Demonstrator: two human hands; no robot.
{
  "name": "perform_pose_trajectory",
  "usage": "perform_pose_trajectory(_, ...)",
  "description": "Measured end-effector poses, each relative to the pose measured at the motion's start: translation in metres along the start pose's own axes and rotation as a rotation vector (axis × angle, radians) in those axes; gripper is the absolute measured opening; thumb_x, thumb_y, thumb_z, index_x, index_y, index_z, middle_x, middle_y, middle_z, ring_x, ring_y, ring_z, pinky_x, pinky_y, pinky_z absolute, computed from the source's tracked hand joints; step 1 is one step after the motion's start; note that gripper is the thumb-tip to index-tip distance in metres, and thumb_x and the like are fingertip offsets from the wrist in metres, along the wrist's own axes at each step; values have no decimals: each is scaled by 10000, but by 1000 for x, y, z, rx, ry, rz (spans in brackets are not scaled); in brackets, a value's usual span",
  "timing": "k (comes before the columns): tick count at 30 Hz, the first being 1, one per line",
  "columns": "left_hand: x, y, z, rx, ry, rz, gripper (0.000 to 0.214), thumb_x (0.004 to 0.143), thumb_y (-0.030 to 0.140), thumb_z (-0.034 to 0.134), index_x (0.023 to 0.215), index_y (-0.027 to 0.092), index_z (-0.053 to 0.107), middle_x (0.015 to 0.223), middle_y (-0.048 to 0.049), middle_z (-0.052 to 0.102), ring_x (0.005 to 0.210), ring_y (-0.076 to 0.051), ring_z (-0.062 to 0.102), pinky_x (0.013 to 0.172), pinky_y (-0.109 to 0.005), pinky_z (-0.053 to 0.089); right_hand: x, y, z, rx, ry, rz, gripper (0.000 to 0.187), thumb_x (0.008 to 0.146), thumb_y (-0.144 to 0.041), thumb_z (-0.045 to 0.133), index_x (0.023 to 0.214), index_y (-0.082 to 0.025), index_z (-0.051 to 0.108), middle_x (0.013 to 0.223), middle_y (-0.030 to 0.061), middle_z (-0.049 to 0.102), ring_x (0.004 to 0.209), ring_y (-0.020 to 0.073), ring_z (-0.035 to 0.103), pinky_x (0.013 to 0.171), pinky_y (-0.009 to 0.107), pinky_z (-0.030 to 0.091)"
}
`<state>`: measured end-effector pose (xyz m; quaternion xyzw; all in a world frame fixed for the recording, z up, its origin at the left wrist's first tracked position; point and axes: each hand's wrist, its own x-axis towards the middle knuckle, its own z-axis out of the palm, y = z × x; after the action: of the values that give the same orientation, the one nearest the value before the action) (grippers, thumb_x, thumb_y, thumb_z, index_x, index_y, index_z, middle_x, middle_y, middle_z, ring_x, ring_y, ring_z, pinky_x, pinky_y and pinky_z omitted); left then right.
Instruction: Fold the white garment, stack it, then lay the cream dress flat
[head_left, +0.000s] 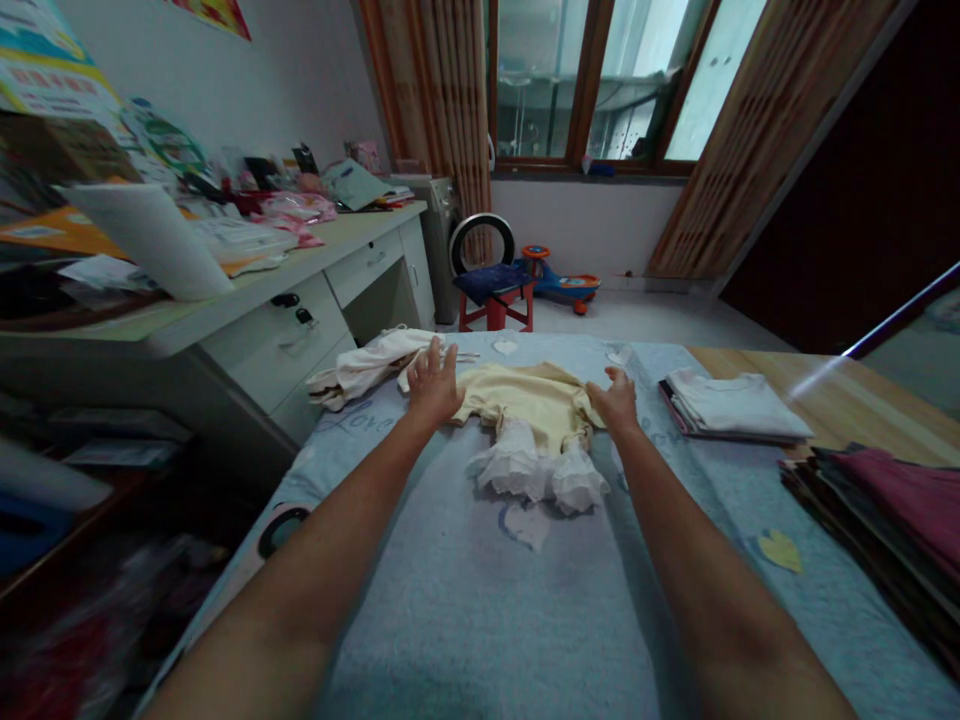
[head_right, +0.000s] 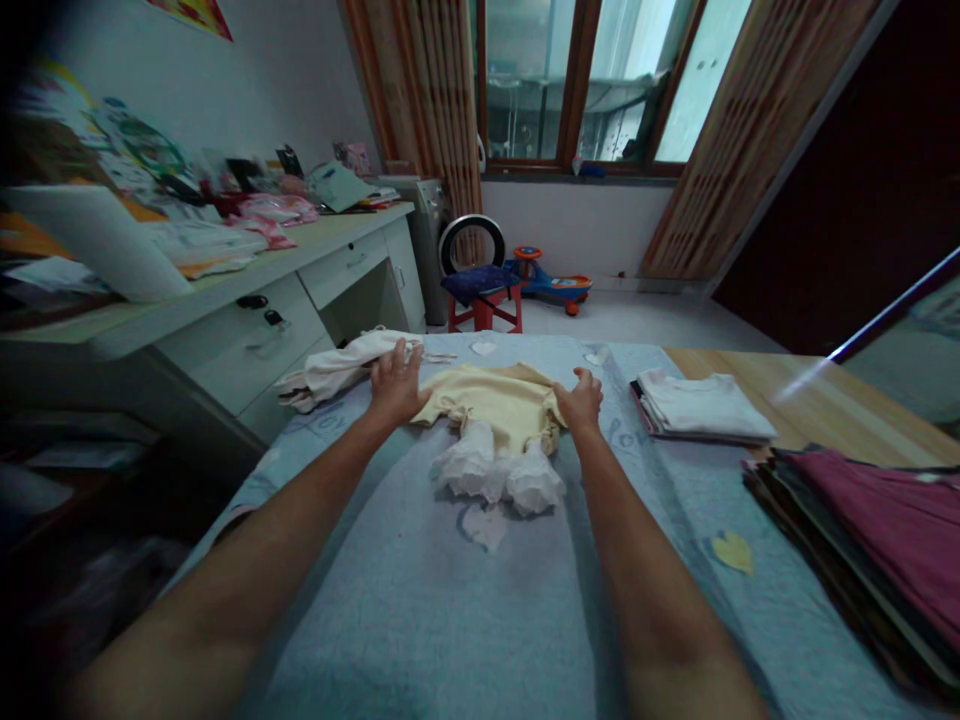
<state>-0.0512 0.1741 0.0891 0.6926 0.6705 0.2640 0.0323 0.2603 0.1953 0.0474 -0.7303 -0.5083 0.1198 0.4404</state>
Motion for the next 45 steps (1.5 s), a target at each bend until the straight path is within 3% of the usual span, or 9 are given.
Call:
perform_pose_trajectory(4, -43, 15, 12, -413, -272, -45, 550, 786, 356, 729, 1289, 175, 597, 1392, -190, 567, 1345, -395, 451, 1158, -506, 247, -27, 13, -17, -156, -105, -158, 382, 782, -375, 565, 1080, -151, 644, 1083, 157, 667, 1089, 307, 562, 919, 389, 429)
perform_pose_trajectory(7, -83, 29, 15, -758, -388, -29, 658, 722, 461, 778, 1300, 213, 584, 1392, -152, 571, 1350, -366, 453, 1145, -437, 288, -54, 12, -41, -200, -393, -124, 384, 871, -503, 518, 1045, -197, 671, 853, 81, 690, 844, 252, 639, 782, 329, 443)
perform_pose_trajectory(12, -127, 42, 22, -700, -414, 34, 856, 600, 369, 860, 1389, 255, 548, 1438, -154, 512, 1353, -402, 438, 1106, -437, 332, -103, 9, -60, -68, -637, -115, 725, 774, -580, 685, 1384, -215, 540, 982, 98, 734, 885, 292, 679, 793, 349, 465)
perform_pose_trajectory(16, -124, 35, 33, -735, -409, -9, 627, 685, 192, 730, 1303, 254, 638, 1264, -113, 663, 1227, -339, 567, 1060, -398, 385, -123, 14, -52, 35, -627, -144, 684, 695, -377, 718, 1346, -241, 557, 1153, 85, 704, 1016, 298, 655, 867, 363, 467)
perform_pose_trajectory(25, -134, 3, 3, -1588, -274, -672, 323, 684, 143, 727, 1005, 116, 705, 894, -91, 756, 786, -220, 701, 695, -300, 557, -132, 17, -90, 688, -679, 377, 644, 657, -317, 648, 1286, -248, 524, 843, -6, 694, 642, 176, 626, 575, 264, 463)
perform_pose_trajectory(27, -152, -10, -4, -1585, -276, -730, 330, 682, 108, 712, 1011, 121, 695, 906, -89, 757, 778, -216, 704, 675, -303, 568, -135, 28, -96, 556, -674, 357, 560, 675, -346, 618, 1222, -235, 576, 840, 3, 696, 635, 182, 620, 560, 271, 452)
perform_pose_trajectory(31, -179, -32, -9, -1344, -582, -651, 468, 661, 184, 789, 1109, 146, 659, 875, -76, 745, 717, -211, 693, 598, -274, 537, -139, 51, -100, 110, -595, 85, 449, 673, -319, 534, 1091, -225, 669, 902, 36, 715, 797, 237, 649, 701, 336, 493)
perform_pose_trajectory(37, -163, -39, -12, -984, -193, -553, 961, 597, 348, 880, 1419, 247, 392, 1235, -135, 617, 1134, -297, 624, 938, -404, 493, -142, 47, -100, -86, -533, 13, 560, 826, -535, 483, 1252, -197, 615, 1036, 110, 715, 961, 295, 659, 852, 396, 479)
perform_pose_trajectory(45, -153, -19, -4, -654, -267, -279, 552, 636, 344, 801, 1145, 211, 633, 1150, -112, 675, 1126, -338, 607, 1011, -412, 421, -147, 49, -89, 96, -562, -79, 557, 699, -373, 606, 1238, -236, 641, 1027, 56, 699, 885, 257, 636, 826, 381, 487)
